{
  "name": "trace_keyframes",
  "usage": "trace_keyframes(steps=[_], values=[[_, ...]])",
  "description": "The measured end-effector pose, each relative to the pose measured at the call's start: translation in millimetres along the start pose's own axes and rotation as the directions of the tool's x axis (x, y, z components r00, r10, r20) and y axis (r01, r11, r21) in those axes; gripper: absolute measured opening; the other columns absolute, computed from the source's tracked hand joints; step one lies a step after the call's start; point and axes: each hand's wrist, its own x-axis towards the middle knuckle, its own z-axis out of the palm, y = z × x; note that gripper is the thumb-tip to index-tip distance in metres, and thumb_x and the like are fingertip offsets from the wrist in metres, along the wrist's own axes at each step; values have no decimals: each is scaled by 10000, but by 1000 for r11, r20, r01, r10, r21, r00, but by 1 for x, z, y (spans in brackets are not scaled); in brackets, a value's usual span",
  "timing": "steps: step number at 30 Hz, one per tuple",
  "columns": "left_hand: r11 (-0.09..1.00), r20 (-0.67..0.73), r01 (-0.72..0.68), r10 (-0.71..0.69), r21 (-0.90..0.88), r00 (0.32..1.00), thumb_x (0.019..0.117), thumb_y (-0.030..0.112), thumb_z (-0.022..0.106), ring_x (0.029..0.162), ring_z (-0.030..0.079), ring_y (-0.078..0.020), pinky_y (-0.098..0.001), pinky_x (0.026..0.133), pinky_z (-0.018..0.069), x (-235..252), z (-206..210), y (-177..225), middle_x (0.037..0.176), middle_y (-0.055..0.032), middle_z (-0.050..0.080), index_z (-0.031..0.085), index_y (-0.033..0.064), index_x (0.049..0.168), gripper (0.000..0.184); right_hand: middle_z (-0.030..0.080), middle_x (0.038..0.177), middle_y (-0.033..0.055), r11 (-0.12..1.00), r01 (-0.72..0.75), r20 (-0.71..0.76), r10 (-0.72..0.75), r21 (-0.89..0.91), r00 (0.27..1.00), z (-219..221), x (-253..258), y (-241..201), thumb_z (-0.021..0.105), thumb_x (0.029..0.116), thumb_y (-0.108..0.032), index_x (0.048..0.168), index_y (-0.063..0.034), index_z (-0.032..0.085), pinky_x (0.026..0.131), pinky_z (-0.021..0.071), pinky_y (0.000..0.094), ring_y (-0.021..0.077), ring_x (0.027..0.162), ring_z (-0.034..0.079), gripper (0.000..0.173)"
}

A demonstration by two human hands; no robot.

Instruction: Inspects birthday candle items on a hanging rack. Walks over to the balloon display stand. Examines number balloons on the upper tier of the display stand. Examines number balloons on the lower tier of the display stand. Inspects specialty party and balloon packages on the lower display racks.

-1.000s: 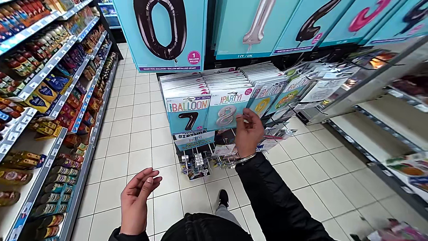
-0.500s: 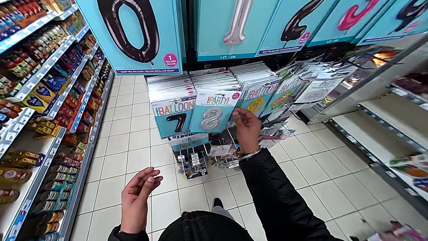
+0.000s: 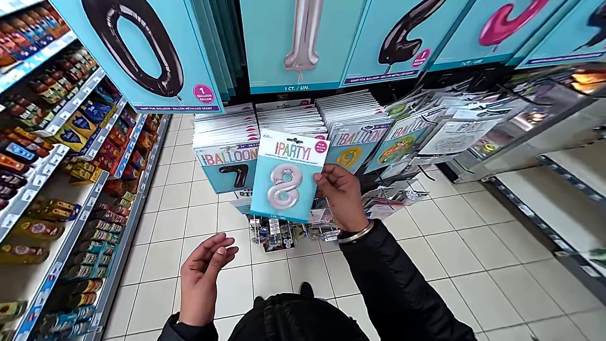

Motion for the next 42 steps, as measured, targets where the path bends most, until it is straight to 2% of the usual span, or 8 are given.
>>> trace_keyframes(steps=[3, 6, 9, 13, 26, 29, 33, 42], values=[[1000, -17, -7, 7, -14, 1000, 993, 109, 596, 970, 731, -373, -463, 848, 634, -3, 9, -3, 1150, -267, 698, 630, -71, 1251, 317, 732, 965, 136, 999, 44, 63, -44, 10, 997, -14, -5, -18, 649, 995, -62, 1169, -8, 673, 695, 646, 363, 223, 783, 727, 184], [1000, -17, -11, 11, 0, 1000, 995, 129, 601, 967, 731, -372, -465, 847, 633, -7, 21, -6, 1151, -264, 699, 637, -63, 1254, 324, 731, 933, 138, 995, 89, 97, -93, 46, 991, -25, -10, -31, 669, 978, -57, 1141, 2, 688, 656, 642, 342, 210, 741, 720, 175], [1000, -16, -12, 12, 1, 1000, 995, 133, 601, 975, 730, -372, -469, 857, 631, -11, 33, -8, 1160, -266, 697, 638, -64, 1254, 327, 732, 954, 123, 985, 149, 124, -159, 86, 979, -34, -13, -45, 685, 970, -66, 1143, 0, 689, 694, 647, 326, 190, 777, 726, 185], [1000, -28, -27, 27, -7, 999, 992, 113, 594, 949, 734, -356, -460, 847, 632, -16, 50, -13, 1135, -264, 699, 642, -60, 1251, 315, 728, 929, 116, 974, 193, 142, -209, 121, 967, -48, -14, -53, 705, 958, -71, 1137, 6, 690, 672, 644, 317, 179, 756, 719, 196], [999, -76, -38, 38, 6, 996, 994, 109, 587, 970, 731, -354, -469, 862, 625, -42, 86, -33, 1124, -260, 705, 641, -55, 1253, 311, 728, 918, 103, 968, 184, 233, -220, 168, 947, -78, -10, -45, 711, 950, -51, 1133, 8, 687, 674, 644, 297, 165, 750, 720, 194], [999, -84, -48, 48, 2, 995, 990, 111, 594, 972, 730, -358, -469, 861, 626, -40, 88, -33, 1127, -265, 702, 644, -55, 1251, 313, 731, 918, 97, 966, 188, 235, -227, 179, 945, -78, -8, -44, 707, 952, -47, 1130, 5, 689, 682, 644, 292, 157, 759, 722, 186], [999, -93, -52, 52, 1, 994, 995, 103, 585, 965, 734, -345, -458, 863, 625, -37, 90, -32, 1125, -258, 705, 643, -51, 1255, 307, 733, 925, 87, 975, 167, 258, -200, 145, 945, -78, -8, -43, 700, 960, -55, 1152, -18, 693, 633, 639, 277, 154, 725, 718, 196], [999, -119, -36, 34, -9, 992, 991, 119, 591, 971, 730, -364, -471, 860, 626, -30, 85, -38, 1134, -270, 699, 639, -57, 1253, 319, 731, 911, 108, 980, 136, 262, -170, 142, 950, -65, 12, -26, 689, 960, -38, 1137, 11, 685, 657, 640, 297, 165, 734, 719, 183]])
